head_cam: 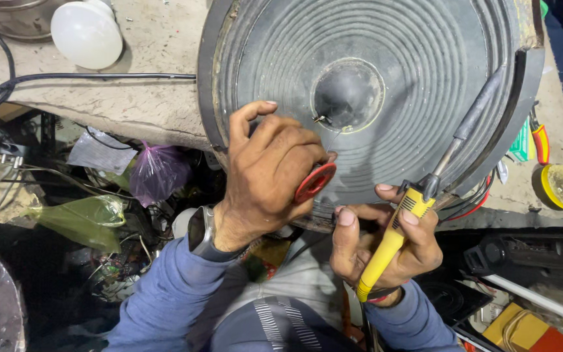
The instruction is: The person uses a soldering iron to heat and attach wires to the central voice coil area of a large speaker cone. They repeatedly apply solder and flux to secure the connection while holding the speaker cone steady with the other hand.
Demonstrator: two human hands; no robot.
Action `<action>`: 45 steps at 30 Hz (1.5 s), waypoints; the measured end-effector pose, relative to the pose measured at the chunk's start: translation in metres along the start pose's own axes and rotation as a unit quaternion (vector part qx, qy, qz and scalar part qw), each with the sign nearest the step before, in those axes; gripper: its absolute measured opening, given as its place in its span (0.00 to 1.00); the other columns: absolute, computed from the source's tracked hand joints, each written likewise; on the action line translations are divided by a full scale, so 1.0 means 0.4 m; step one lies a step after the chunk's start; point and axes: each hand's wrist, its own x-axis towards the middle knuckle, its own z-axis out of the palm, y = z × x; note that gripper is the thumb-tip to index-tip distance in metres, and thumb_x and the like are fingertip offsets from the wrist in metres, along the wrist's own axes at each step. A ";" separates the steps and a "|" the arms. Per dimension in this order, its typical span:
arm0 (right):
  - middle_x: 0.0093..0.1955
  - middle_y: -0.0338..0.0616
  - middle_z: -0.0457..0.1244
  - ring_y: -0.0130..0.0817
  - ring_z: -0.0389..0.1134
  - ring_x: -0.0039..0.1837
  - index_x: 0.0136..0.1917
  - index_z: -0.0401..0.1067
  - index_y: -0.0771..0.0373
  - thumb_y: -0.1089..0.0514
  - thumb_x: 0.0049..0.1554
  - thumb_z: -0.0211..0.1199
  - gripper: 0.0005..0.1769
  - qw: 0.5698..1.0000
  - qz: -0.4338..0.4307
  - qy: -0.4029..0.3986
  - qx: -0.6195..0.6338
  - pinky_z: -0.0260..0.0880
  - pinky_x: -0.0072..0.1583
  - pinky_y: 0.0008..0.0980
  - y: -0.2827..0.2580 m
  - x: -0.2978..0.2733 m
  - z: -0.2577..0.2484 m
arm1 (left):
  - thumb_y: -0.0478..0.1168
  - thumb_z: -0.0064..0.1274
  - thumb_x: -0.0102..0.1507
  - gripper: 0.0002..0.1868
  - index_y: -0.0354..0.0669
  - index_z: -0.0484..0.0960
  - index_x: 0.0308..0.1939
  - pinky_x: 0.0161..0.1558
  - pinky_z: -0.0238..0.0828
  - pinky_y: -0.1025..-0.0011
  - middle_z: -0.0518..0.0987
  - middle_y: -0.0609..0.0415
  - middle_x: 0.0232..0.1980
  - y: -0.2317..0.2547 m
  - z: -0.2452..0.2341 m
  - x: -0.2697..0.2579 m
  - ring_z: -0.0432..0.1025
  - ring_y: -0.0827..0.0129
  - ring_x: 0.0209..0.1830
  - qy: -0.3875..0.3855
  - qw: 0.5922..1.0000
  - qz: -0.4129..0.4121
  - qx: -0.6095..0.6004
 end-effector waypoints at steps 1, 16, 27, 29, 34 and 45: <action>0.62 0.60 0.49 0.51 0.66 0.61 0.67 0.44 0.62 0.77 0.55 0.61 0.36 1.000 0.005 0.007 -0.003 0.81 0.46 0.36 -0.001 -0.003 0.001 | 0.38 0.66 0.65 0.10 0.42 0.79 0.40 0.61 0.62 0.50 0.79 0.56 0.43 0.001 0.003 -0.006 0.75 0.63 0.44 0.008 1.000 0.005 0.018; 0.66 0.61 0.53 0.38 0.74 0.46 0.72 0.42 0.57 0.75 0.59 0.61 0.38 0.999 0.025 -0.010 0.032 0.78 0.44 0.31 -0.006 -0.020 -0.009 | 0.37 0.63 0.66 0.04 0.44 0.84 0.41 0.59 0.58 0.50 0.77 0.61 0.39 0.019 0.031 -0.054 0.72 0.68 0.41 -0.018 0.981 0.018 0.192; 0.54 0.59 0.65 0.43 0.74 0.50 0.68 0.56 0.65 0.55 0.71 0.58 0.20 0.994 0.069 -0.065 0.060 0.81 0.55 0.38 -0.002 0.027 -0.119 | 0.34 0.62 0.64 0.04 0.39 0.82 0.38 0.57 0.71 0.53 0.76 0.54 0.38 0.008 0.044 -0.067 0.72 0.64 0.41 -0.022 0.983 0.022 0.180; 0.53 0.58 0.66 0.43 0.74 0.50 0.68 0.55 0.67 0.51 0.72 0.60 0.23 0.995 0.063 -0.066 0.030 0.79 0.56 0.37 -0.004 0.044 -0.131 | 0.34 0.62 0.63 0.04 0.39 0.82 0.38 0.56 0.71 0.53 0.76 0.54 0.38 0.004 0.045 -0.064 0.72 0.63 0.41 -0.016 0.985 0.022 0.172; 0.51 0.60 0.66 0.43 0.73 0.47 0.68 0.54 0.74 0.48 0.74 0.66 0.30 0.999 0.038 -0.015 0.006 0.78 0.53 0.35 0.000 0.109 -0.129 | 0.34 0.60 0.61 0.04 0.38 0.82 0.39 0.57 0.71 0.54 0.77 0.53 0.41 0.002 0.047 -0.063 0.72 0.63 0.43 0.005 0.989 0.018 0.149; 0.39 0.56 0.65 0.41 0.71 0.34 0.53 0.65 0.74 0.42 0.67 0.70 0.30 0.995 -0.022 0.102 0.003 0.73 0.40 0.29 0.083 0.137 -0.131 | 0.35 0.61 0.61 0.04 0.41 0.81 0.35 0.56 0.71 0.54 0.76 0.54 0.37 0.009 0.044 -0.062 0.71 0.63 0.40 -0.002 0.990 -0.010 0.142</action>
